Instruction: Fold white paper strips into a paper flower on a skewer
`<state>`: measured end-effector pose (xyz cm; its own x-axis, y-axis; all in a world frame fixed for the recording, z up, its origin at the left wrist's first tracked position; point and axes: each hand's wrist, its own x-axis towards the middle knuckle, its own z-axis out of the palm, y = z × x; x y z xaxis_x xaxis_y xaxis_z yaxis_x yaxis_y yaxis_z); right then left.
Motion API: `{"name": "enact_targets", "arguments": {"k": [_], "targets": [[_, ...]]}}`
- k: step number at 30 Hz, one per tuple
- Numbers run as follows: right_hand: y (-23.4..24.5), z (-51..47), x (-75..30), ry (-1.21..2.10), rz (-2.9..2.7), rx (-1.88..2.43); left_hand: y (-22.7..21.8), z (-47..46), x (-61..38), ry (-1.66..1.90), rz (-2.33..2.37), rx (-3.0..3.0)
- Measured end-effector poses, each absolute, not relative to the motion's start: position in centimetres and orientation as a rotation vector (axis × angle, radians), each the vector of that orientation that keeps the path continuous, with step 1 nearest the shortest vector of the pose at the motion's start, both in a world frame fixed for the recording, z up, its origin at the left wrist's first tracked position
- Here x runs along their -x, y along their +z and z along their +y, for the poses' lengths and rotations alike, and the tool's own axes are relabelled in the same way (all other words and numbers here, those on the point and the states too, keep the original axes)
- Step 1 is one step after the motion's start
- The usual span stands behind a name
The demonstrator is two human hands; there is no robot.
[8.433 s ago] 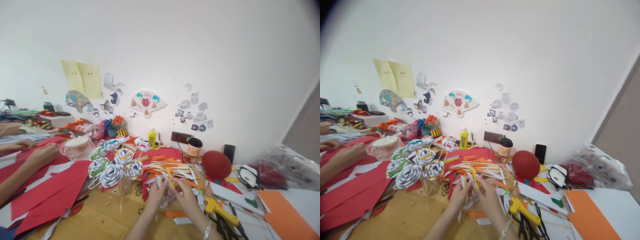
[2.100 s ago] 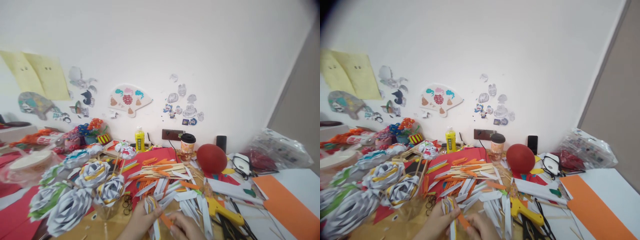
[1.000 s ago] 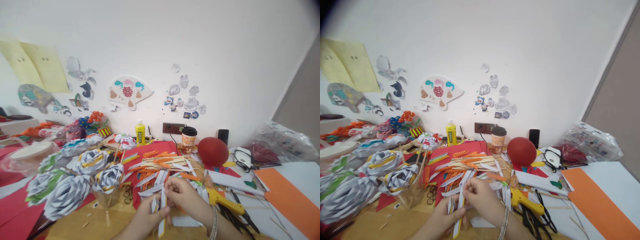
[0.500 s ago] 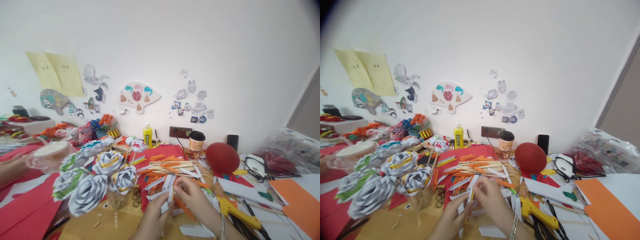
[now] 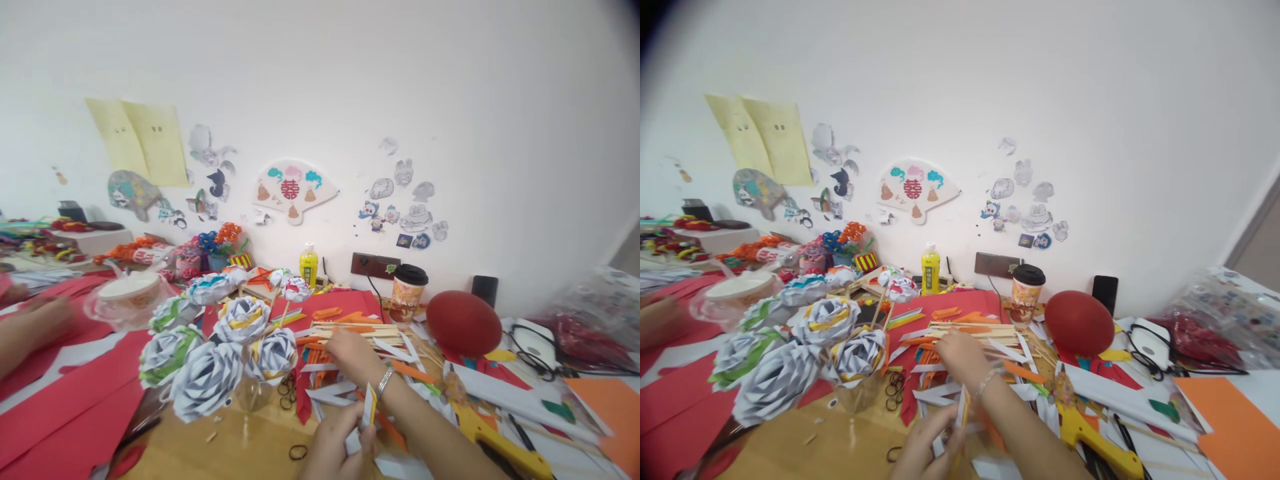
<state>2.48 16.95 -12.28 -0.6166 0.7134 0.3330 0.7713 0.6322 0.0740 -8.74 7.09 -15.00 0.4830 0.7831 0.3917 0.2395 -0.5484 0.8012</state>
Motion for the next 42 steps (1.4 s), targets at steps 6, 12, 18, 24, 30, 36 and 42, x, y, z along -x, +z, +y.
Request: {"name": "enact_targets", "arguments": {"k": [6,12,18,24,30,36,42], "targets": [[-11.3,17.1,-5.2,-0.194,-2.751,1.168,-15.1,6.8,8.6,1.047,0.81,-2.121],[-11.3,15.6,-6.0,-0.292,-2.814,1.127,-15.1,7.4,8.6,1.137,0.901,-1.883],[-13.0,16.5,-6.2,-0.543,-2.758,1.076,-14.2,9.8,9.2,1.357,1.132,-1.434],[-12.4,15.7,-6.7,-0.453,-2.614,1.021,-14.0,11.0,9.8,1.385,1.233,-1.28],[-10.9,13.1,-6.3,0.083,-2.071,1.3,-14.0,10.9,9.8,1.431,1.169,-1.271],[-11.8,11.1,-4.1,0.45,-1.717,1.277,-14.3,10.9,9.5,1.392,1.139,-1.326],[-13.7,10.0,-2.1,0.185,-1.801,1.236,-14.5,10.8,9.5,1.356,1.185,-1.43]]}}
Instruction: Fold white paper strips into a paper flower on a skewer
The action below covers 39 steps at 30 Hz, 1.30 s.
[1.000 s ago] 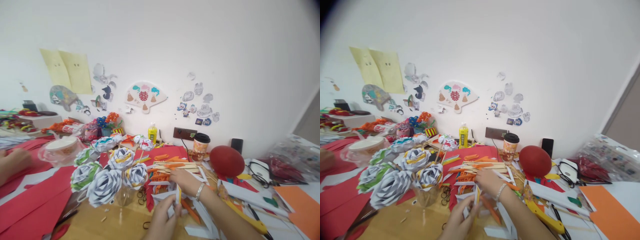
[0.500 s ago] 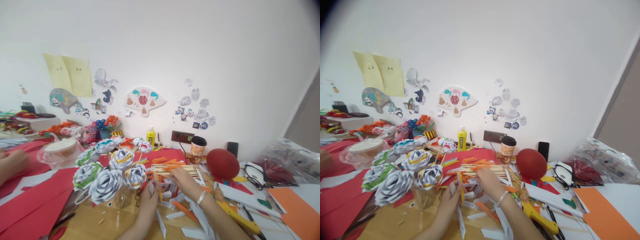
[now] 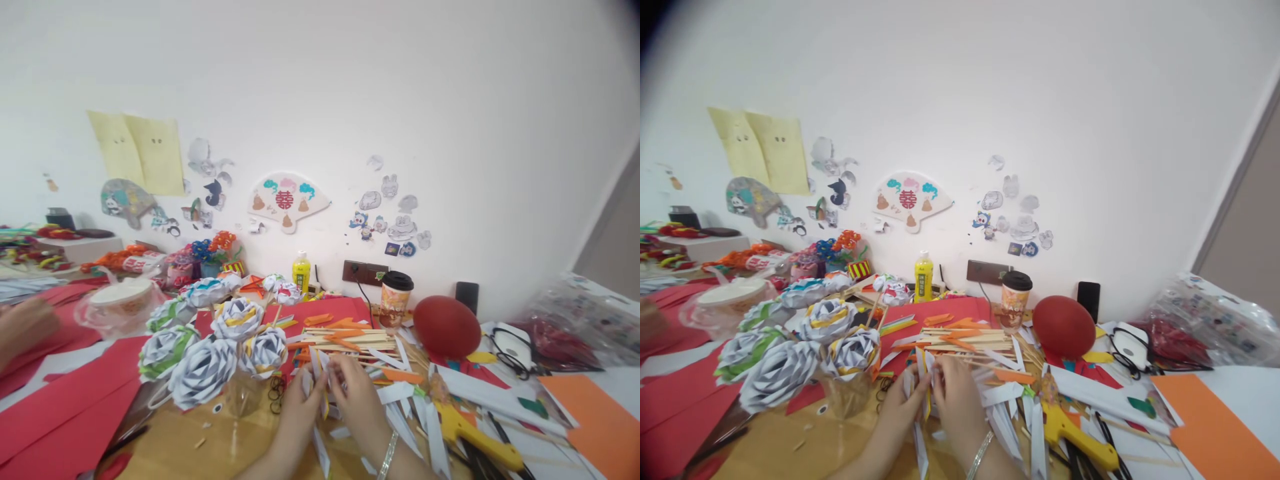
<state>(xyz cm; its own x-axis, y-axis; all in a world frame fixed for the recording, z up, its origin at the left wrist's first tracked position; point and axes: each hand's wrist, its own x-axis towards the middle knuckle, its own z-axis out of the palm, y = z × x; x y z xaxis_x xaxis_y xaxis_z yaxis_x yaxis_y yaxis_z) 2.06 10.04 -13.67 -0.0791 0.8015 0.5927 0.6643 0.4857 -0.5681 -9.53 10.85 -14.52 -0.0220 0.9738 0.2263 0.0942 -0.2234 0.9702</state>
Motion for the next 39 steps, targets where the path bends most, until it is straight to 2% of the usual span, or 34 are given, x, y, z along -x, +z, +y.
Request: {"name": "enact_targets", "arguments": {"k": [5,12,18,24,31,39], "targets": [[-14.2,10.0,-1.9,0.051,-1.865,1.166,-14.2,10.8,9.7,1.34,1.271,-1.405],[-14.1,9.6,-2.0,0.136,-1.88,1.342,-13.9,10.5,9.7,1.357,1.356,-1.333],[-14.7,9.6,-1.9,-0.179,-2.102,1.268,-14.4,10.8,9.8,1.396,1.313,-1.264],[-14.8,10.1,-2.2,-0.317,-2.195,1.268,-14.1,11.0,9.8,1.394,1.234,-1.248],[-15.1,10.5,-2.9,-0.729,-2.315,1.24,-14.3,11.0,9.6,1.374,1.287,-1.186],[-15.3,9.7,-1.4,-0.725,-2.457,1.333,-14.0,11.1,9.5,1.265,1.301,-1.088]]}}
